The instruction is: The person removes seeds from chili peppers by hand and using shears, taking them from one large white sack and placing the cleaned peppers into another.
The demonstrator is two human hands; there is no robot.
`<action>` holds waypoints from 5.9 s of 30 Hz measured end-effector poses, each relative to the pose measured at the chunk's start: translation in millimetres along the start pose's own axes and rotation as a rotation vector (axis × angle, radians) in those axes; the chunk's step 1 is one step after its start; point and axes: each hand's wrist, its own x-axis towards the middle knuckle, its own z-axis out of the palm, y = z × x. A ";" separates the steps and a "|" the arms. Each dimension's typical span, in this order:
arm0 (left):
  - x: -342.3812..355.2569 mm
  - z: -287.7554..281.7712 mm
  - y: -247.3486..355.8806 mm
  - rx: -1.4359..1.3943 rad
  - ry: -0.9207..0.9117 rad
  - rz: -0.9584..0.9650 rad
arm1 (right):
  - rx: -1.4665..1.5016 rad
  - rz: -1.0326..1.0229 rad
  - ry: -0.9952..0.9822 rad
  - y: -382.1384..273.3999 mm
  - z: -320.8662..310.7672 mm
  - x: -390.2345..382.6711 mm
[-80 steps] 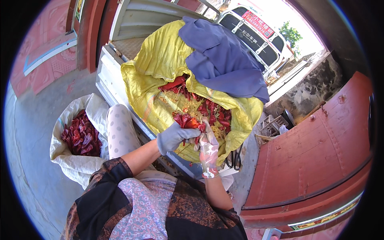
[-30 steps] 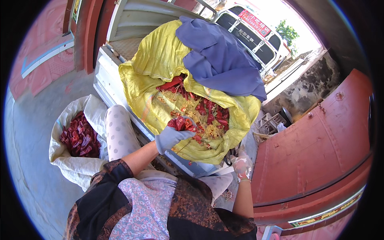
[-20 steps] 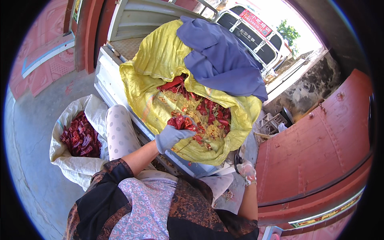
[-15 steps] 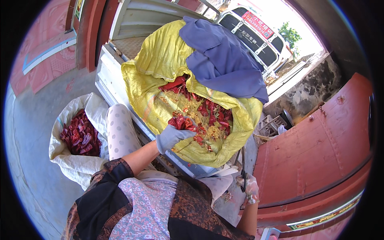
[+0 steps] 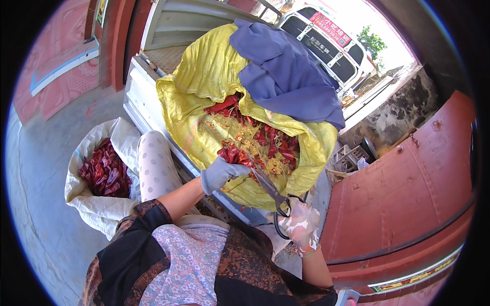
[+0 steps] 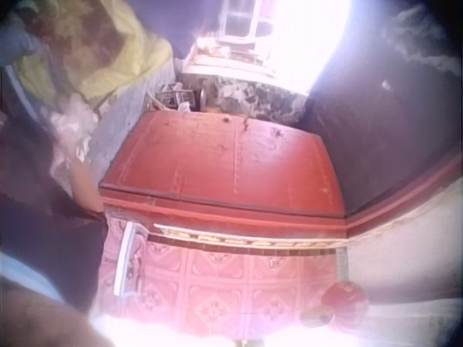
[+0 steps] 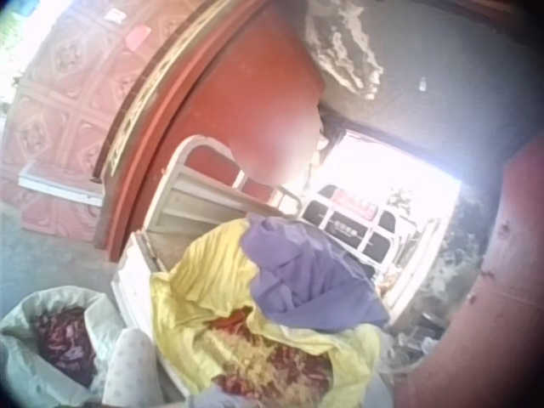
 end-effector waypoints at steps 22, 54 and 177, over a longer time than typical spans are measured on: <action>6.8 4.4 -6.3 0.432 0.175 0.247 | -0.208 0.105 -0.196 -19.2 -21.4 29.8; 4.4 6.9 5.7 -0.313 0.106 -0.089 | 0.230 0.019 -0.046 -2.7 28.2 29.0; -1.4 7.4 12.2 -0.218 -0.189 -0.327 | 0.584 -0.439 0.597 -45.0 33.6 88.0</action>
